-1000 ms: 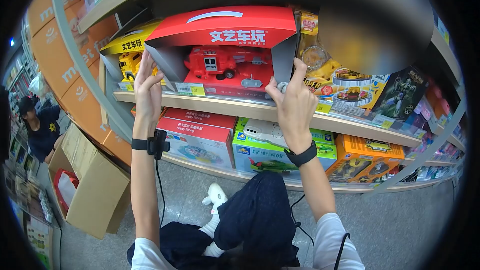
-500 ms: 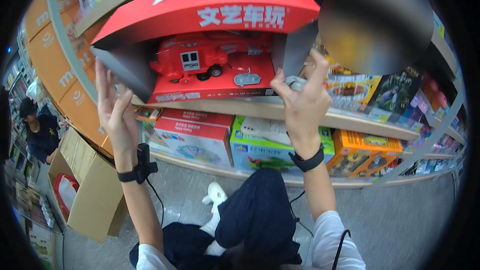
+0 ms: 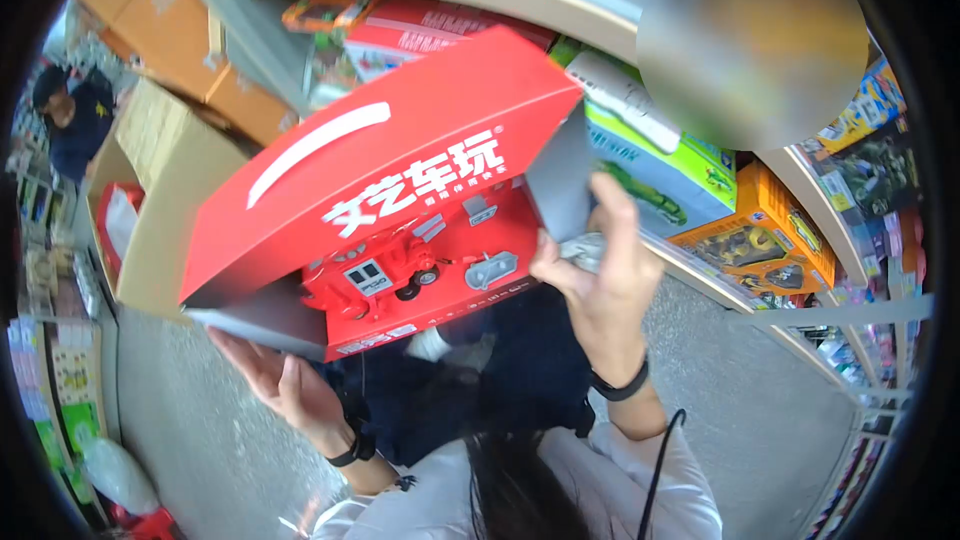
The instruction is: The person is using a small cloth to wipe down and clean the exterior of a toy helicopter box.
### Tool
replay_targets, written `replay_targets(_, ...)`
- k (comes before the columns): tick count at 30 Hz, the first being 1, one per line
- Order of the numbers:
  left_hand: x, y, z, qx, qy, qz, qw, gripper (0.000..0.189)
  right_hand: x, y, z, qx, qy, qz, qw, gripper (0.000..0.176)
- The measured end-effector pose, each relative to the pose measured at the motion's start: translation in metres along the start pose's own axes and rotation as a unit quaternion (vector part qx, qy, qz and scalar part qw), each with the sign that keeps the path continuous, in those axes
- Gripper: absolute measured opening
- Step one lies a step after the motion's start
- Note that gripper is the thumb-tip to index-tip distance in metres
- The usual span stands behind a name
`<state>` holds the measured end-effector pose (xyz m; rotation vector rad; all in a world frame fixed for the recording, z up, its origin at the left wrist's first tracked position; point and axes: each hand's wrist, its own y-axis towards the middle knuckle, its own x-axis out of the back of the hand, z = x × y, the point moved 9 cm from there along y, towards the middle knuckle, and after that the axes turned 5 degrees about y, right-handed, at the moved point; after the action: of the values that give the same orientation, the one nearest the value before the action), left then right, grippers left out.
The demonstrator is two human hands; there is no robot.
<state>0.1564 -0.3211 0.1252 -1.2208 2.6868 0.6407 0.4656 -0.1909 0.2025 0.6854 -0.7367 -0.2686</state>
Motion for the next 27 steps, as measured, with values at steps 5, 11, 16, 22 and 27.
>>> replay_targets(5,0.03,-0.025,0.059,0.092,0.206,0.042,0.973,0.079,-0.083,-0.065,-0.052,-0.107,-0.018,0.217,0.97,0.059)
replay_targets(11,0.047,-0.039,0.097,0.106,0.306,0.068,0.944,0.072,-0.097,-0.104,-0.077,-0.154,-0.008,0.255,0.955,0.059)
replay_targets(16,0.033,-0.032,0.09,0.038,0.414,0.114,0.902,0.076,-0.092,-0.094,-0.069,-0.168,-0.003,0.271,0.948,0.051)
replay_targets(22,0.036,-0.035,0.09,0.026,0.424,0.082,0.902,0.068,-0.064,-0.071,-0.038,-0.075,0.034,0.142,0.986,0.025)
replay_targets(27,0.036,-0.034,0.09,0.024,0.422,0.078,0.903,0.066,-0.108,-0.098,-0.016,-0.077,0.052,0.384,0.919,0.031)
